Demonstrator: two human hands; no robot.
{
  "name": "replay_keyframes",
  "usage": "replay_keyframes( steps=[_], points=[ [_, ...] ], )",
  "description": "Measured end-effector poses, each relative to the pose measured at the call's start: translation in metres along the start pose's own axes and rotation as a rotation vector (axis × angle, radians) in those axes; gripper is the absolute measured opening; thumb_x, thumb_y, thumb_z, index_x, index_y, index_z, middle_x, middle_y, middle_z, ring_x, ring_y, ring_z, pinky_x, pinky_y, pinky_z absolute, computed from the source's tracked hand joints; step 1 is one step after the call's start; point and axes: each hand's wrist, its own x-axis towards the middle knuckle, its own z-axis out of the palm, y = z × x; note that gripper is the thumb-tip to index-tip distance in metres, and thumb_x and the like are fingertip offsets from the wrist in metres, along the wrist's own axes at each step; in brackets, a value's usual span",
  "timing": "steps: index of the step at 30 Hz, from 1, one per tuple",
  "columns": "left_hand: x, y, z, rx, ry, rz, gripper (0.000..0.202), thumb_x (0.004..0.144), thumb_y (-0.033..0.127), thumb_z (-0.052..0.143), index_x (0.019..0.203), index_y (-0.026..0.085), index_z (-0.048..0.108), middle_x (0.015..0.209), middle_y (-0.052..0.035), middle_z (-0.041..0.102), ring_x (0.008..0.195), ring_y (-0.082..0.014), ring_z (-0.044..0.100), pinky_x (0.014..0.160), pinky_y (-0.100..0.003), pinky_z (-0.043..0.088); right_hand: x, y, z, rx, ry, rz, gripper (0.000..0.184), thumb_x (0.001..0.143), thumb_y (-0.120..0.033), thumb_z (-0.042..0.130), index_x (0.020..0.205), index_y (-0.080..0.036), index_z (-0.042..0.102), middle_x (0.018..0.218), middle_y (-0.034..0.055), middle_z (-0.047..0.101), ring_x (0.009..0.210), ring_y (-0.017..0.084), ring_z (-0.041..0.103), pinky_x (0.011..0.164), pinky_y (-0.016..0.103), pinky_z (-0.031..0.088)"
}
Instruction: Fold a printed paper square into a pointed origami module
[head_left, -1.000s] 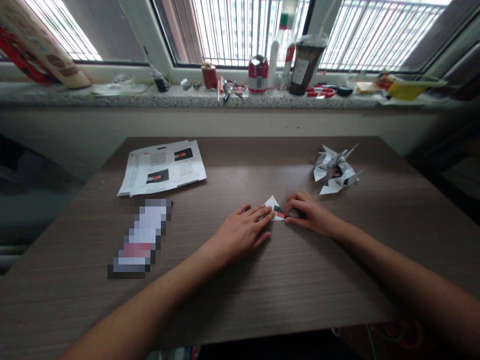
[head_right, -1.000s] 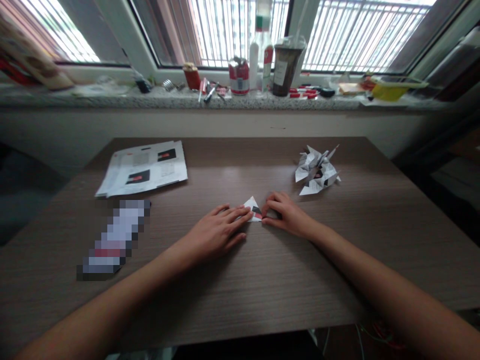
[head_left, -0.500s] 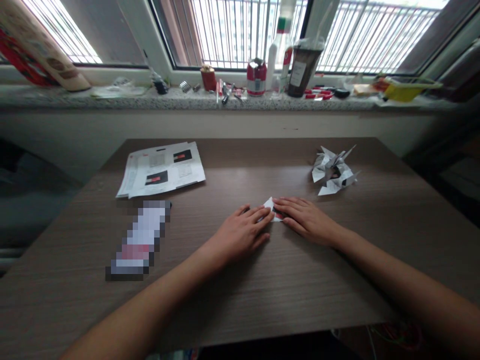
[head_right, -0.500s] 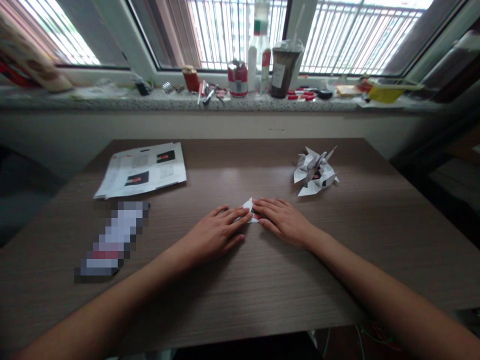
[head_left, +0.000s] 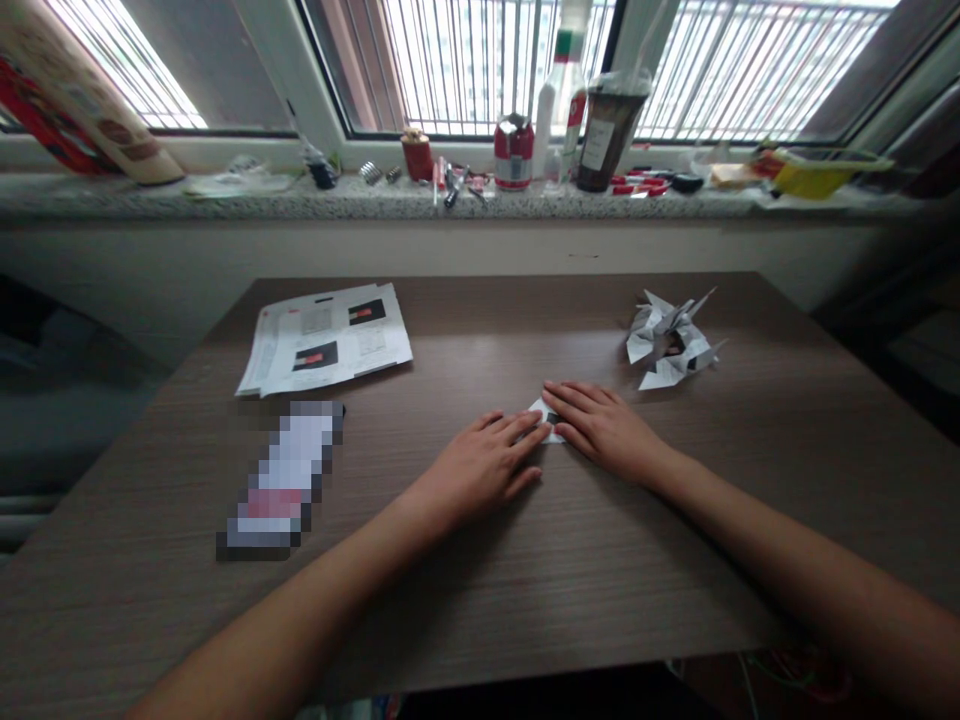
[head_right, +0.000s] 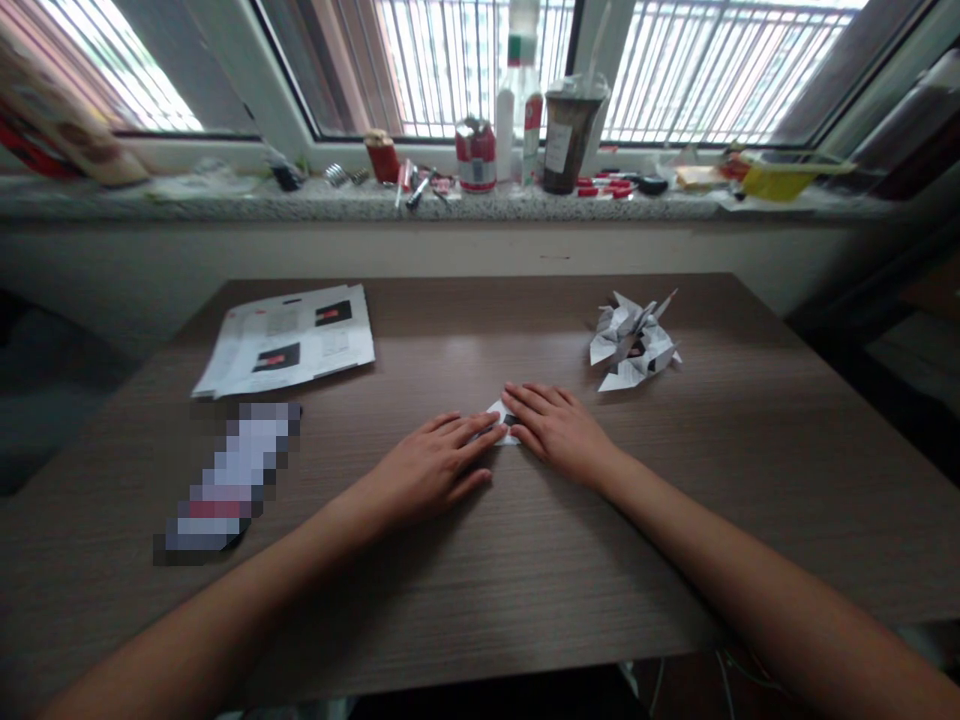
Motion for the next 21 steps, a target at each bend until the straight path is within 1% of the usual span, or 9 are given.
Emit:
replay_keyframes(
  steps=[3,6,9,12,16,21],
  points=[
    [0.0,0.0,0.0,-0.001,-0.012,0.007,0.056,0.107,0.046,0.046,0.157,0.021,0.039,0.162,-0.0111,0.043,0.147,-0.0269,0.044,0.123,-0.043,0.029,0.0,0.0,0.002,0.007,0.004,0.012,0.051,0.107,-0.04,0.048,0.156,-0.028,0.045,0.161,0.0084,0.046,0.144,0.033,0.046,0.117,0.057,0.038],
    [-0.002,0.0,0.004,-0.011,-0.035,0.011,0.061,0.108,0.048,0.043,0.16,0.018,0.034,0.166,-0.0114,0.035,0.153,-0.0255,0.034,0.126,-0.041,0.024,-0.001,0.001,0.005,0.031,0.02,0.029,0.052,0.107,-0.042,0.046,0.158,-0.031,0.041,0.162,0.0057,0.044,0.146,0.03,0.044,0.12,0.055,0.035],
    [-0.005,0.0,0.01,-0.028,-0.067,0.004,0.064,0.109,0.05,0.037,0.163,0.017,0.027,0.169,-0.0106,0.026,0.157,-0.0232,0.024,0.128,-0.04,0.019,-0.003,0.003,0.01,0.039,0.009,0.039,0.054,0.109,-0.043,0.041,0.161,-0.033,0.035,0.165,0.0035,0.039,0.151,0.027,0.039,0.124,0.053,0.03],
    [-0.008,0.0,0.015,-0.033,-0.088,-0.009,0.066,0.11,0.053,0.031,0.165,0.018,0.02,0.171,-0.0092,0.019,0.159,-0.0206,0.017,0.129,-0.038,0.014,-0.005,0.005,0.012,0.023,-0.03,0.037,0.056,0.11,-0.047,0.035,0.163,-0.031,0.028,0.167,0.0031,0.033,0.154,0.025,0.032,0.126,0.051,0.026],
    [-0.008,0.001,0.015,-0.034,-0.079,-0.02,0.068,0.11,0.056,0.026,0.166,0.019,0.018,0.172,-0.0074,0.015,0.159,-0.0187,0.014,0.129,-0.036,0.012,-0.005,0.009,0.013,0.0,-0.063,0.016,0.059,0.11,-0.049,0.031,0.165,-0.029,0.023,0.169,0.0037,0.028,0.156,0.024,0.026,0.128,0.049,0.024],
    [-0.008,0.002,0.015,-0.035,-0.067,-0.027,0.07,0.109,0.059,0.025,0.166,0.019,0.017,0.171,-0.0073,0.015,0.159,-0.0193,0.013,0.129,-0.036,0.014,-0.007,0.006,0.007,-0.004,-0.037,-0.025,0.062,0.11,-0.048,0.034,0.166,-0.029,0.017,0.169,0.0054,0.027,0.156,0.024,0.026,0.127,0.05,0.025]
  ],
)
